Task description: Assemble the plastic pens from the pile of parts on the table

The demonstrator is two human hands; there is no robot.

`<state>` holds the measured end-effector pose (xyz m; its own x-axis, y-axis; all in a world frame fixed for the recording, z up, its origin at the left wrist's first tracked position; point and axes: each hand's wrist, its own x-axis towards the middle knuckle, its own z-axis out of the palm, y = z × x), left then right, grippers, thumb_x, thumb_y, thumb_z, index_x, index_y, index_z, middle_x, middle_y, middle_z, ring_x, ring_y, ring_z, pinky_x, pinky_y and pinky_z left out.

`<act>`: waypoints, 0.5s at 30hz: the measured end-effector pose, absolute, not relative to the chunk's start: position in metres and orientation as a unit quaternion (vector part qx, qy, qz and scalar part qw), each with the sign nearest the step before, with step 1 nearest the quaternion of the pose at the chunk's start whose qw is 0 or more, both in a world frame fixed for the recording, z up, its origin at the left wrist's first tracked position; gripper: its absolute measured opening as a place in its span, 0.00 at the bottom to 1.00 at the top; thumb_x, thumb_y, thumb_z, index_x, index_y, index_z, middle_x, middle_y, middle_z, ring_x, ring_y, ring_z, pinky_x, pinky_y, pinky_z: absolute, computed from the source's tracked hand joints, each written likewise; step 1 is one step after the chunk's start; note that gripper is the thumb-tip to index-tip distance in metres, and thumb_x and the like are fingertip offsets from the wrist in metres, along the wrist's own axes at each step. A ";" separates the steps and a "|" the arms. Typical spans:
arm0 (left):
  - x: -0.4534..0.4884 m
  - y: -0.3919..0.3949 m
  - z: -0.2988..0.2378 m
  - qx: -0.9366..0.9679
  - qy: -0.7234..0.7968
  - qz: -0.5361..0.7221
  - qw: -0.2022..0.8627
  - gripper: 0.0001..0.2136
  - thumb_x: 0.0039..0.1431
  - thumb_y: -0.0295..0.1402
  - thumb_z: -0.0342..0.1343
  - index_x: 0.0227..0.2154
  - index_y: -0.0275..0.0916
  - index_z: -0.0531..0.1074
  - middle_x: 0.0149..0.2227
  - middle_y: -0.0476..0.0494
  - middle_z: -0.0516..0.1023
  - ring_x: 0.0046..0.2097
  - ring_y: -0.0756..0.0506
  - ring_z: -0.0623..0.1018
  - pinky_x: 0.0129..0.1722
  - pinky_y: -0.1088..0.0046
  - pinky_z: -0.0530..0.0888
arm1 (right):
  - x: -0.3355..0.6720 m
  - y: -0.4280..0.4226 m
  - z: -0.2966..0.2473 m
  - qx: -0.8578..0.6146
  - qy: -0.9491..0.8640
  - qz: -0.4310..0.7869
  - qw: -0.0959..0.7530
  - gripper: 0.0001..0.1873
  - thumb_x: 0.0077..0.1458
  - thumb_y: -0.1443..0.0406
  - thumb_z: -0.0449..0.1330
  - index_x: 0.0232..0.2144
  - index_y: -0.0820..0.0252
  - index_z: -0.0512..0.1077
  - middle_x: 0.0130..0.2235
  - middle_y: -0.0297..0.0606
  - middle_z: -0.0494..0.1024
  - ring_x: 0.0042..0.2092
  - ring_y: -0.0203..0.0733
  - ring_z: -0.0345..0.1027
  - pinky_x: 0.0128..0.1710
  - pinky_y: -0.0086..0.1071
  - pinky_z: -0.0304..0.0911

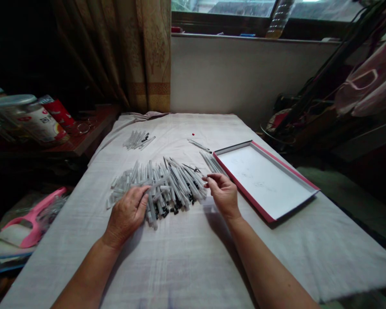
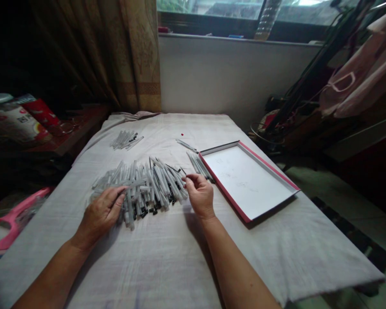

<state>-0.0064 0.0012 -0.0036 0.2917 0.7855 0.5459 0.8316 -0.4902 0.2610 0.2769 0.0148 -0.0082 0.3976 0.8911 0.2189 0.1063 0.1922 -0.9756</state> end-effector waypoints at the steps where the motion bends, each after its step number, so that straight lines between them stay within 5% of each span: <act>1: -0.004 0.000 -0.002 -0.812 -0.493 -0.311 0.025 0.16 0.69 0.39 0.43 0.49 0.42 0.73 0.41 0.44 0.80 0.42 0.44 0.80 0.43 0.68 0.76 | 0.273 0.013 -0.011 -0.560 -0.478 0.294 0.609 0.11 0.52 0.57 0.62 0.32 0.60 0.75 0.33 0.42 0.84 0.30 0.41 0.77 0.27 0.32 0.70; 5: 0.003 -0.005 0.001 -0.830 -0.466 -0.307 -0.010 0.16 0.70 0.40 0.45 0.51 0.44 0.73 0.38 0.46 0.80 0.38 0.46 0.80 0.37 0.72 0.75 | 0.266 0.010 -0.017 -0.588 -0.575 0.199 0.533 0.08 0.55 0.60 0.60 0.32 0.57 0.78 0.31 0.39 0.83 0.31 0.42 0.76 0.36 0.34 0.70; 15: 0.011 -0.011 0.000 -0.841 -0.448 -0.303 0.006 0.16 0.70 0.37 0.44 0.54 0.44 0.71 0.38 0.45 0.79 0.38 0.47 0.80 0.36 0.73 0.75 | 0.267 0.002 -0.007 -0.604 -0.624 0.176 0.463 0.13 0.57 0.58 0.56 0.32 0.58 0.78 0.27 0.39 0.80 0.28 0.41 0.72 0.31 0.33 0.64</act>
<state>0.0112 -0.0109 0.0002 0.4147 0.7499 0.5153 0.7572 -0.5985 0.2616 0.2669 0.0025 -0.0073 0.1584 0.9169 0.3662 0.5906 0.2092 -0.7794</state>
